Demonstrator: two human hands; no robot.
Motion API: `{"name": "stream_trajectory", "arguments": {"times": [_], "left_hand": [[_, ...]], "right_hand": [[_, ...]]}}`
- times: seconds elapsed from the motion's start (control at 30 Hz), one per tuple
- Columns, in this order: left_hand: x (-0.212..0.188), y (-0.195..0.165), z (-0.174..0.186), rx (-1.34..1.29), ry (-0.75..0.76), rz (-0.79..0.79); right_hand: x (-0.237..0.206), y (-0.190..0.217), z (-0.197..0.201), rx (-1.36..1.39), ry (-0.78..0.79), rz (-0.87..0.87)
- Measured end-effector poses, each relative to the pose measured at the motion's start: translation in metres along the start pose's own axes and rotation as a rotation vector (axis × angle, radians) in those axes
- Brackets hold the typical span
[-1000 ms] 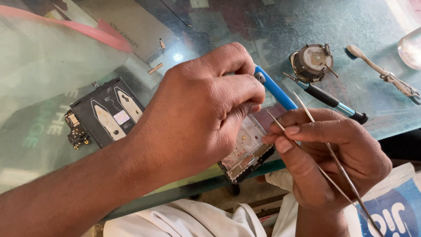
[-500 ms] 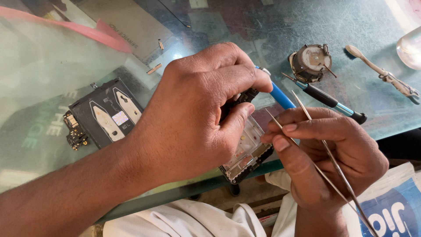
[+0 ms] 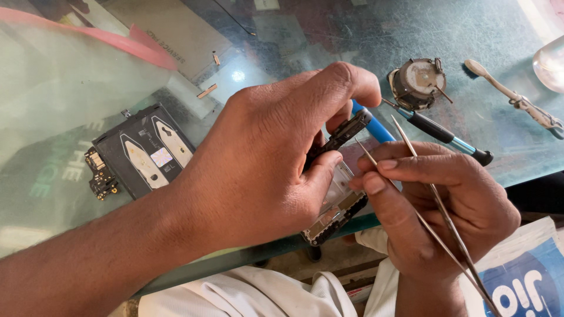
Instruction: The person repairs a disassembled smartphone at a glass workbench, using tweezers to manipulate a small internal component and its wiring, then fits the component back into the phone frame and presses it into place by hand.
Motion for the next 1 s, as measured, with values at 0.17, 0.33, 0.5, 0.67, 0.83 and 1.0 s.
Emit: {"name": "stream_trajectory", "arguments": {"times": [0.17,0.33,0.5,0.67,0.83,1.0], "left_hand": [[-0.001,-0.006,-0.001,0.115,0.018,-0.091],[-0.003,-0.006,-0.004,0.134,0.037,-0.091],[-0.004,-0.006,-0.006,0.176,0.064,-0.104],[-0.007,-0.012,-0.007,0.218,0.066,-0.188],[-0.006,-0.013,-0.011,0.244,0.095,-0.206],[-0.005,-0.016,-0.009,0.276,0.083,-0.226]], "right_hand": [[-0.001,0.000,0.000,-0.001,0.009,0.008],[-0.001,0.000,0.000,-0.025,-0.003,-0.012],[-0.001,0.001,0.000,-0.013,-0.014,-0.023],[0.000,0.003,-0.001,-0.035,-0.025,-0.022],[0.001,0.004,-0.001,-0.070,-0.035,-0.030],[-0.001,0.003,-0.003,-0.042,-0.043,-0.022]]}}
Point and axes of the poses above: each hand's wrist, its own x-axis towards the middle knuckle, its own z-axis out of the back of the hand, y = z × x, the point moved 9 cm from there along x, towards the middle knuckle, and after that the axes turned 12 degrees about -z, right-handed, at the moved point
